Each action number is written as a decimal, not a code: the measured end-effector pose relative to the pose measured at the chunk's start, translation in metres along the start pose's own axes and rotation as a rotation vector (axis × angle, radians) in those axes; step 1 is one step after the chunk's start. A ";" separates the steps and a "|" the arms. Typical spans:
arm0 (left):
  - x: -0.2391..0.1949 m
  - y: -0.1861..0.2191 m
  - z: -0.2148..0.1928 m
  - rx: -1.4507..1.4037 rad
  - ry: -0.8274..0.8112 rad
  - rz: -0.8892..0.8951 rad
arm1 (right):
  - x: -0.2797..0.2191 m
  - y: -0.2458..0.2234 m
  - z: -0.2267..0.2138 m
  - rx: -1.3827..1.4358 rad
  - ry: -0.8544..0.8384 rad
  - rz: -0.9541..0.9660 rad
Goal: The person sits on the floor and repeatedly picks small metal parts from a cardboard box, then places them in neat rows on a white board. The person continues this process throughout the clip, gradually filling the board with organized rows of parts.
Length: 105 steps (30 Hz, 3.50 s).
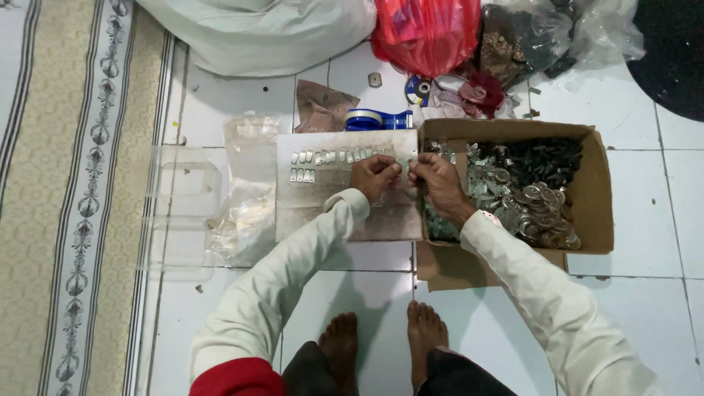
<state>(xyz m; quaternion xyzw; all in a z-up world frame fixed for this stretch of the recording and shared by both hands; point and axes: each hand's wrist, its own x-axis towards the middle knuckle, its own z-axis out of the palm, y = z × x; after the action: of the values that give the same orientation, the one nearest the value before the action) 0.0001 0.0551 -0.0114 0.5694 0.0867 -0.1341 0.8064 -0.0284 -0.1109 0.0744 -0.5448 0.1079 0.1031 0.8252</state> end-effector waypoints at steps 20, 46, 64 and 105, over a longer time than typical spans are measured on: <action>-0.050 0.062 -0.067 0.223 0.265 -0.094 | -0.011 0.013 0.078 -0.013 -0.031 0.113; -0.009 -0.004 -0.136 0.959 0.648 -0.032 | 0.022 0.116 0.162 -0.654 0.424 0.037; -0.041 0.038 -0.125 1.042 0.581 -0.032 | 0.037 0.084 0.128 -0.536 0.167 0.280; -0.037 0.060 -0.167 1.620 -0.057 0.198 | 0.031 0.084 0.130 -1.434 -0.335 -0.484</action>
<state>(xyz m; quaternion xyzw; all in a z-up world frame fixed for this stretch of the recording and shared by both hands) -0.0138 0.2361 -0.0028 0.9771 -0.1085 -0.0977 0.1546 -0.0147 0.0430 0.0421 -0.9314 -0.2336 0.0454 0.2755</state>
